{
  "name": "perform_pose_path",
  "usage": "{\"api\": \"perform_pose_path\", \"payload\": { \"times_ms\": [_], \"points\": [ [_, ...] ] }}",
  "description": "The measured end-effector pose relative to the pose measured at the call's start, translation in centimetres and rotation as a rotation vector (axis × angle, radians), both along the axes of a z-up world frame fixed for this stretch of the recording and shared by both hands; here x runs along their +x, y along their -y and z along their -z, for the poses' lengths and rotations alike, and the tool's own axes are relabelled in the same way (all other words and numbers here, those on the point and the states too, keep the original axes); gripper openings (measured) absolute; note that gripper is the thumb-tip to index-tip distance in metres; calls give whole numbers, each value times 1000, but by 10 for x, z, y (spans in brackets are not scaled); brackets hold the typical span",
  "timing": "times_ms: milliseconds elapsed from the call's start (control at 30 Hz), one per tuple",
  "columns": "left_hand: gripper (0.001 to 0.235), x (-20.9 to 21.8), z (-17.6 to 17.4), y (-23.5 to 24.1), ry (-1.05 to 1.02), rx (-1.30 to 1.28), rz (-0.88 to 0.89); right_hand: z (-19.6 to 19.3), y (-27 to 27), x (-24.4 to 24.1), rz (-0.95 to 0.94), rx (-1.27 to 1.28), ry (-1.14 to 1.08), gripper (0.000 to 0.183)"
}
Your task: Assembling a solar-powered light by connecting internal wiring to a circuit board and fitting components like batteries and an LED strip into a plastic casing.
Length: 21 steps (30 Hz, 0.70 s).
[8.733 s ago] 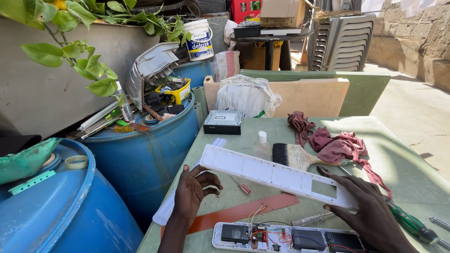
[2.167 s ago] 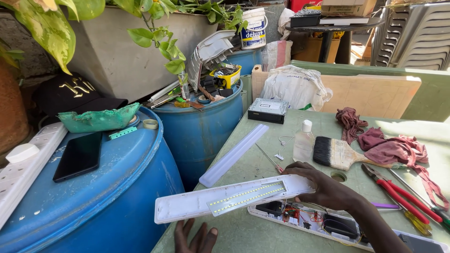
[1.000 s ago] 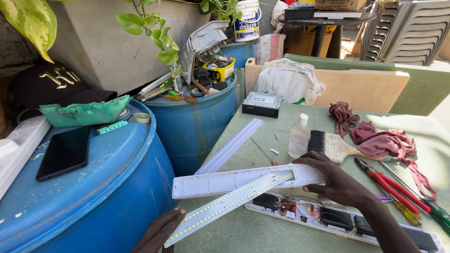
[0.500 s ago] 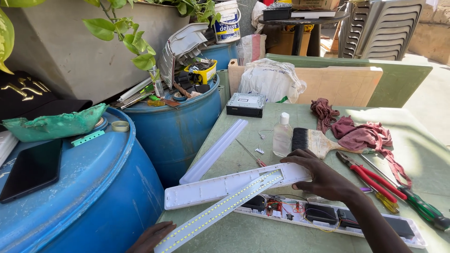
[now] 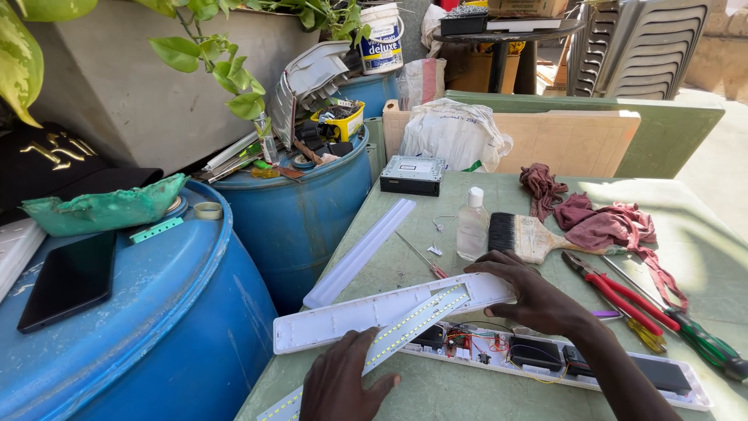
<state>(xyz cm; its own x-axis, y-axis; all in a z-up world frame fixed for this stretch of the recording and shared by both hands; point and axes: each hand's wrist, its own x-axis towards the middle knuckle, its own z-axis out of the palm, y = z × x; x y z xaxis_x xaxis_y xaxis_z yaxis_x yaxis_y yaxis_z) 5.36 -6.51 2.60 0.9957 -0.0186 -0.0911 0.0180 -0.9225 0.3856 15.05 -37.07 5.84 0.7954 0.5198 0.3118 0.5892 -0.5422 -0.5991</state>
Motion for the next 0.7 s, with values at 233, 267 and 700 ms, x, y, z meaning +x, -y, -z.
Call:
{"api": "perform_pose_path", "payload": {
  "times_ms": [233, 267, 700],
  "points": [
    [71, 9, 24, 7, 91, -85, -121, -5, 2, -3, -24, 34, 25, 60],
    [70, 8, 22, 8, 50, -80, -156, -7, -1, -3, -15, 29, 38, 61],
    [56, -2, 50, 14, 78, -113, -191, -5, -12, -6, 33, 58, 204, 64]
  ]
}}
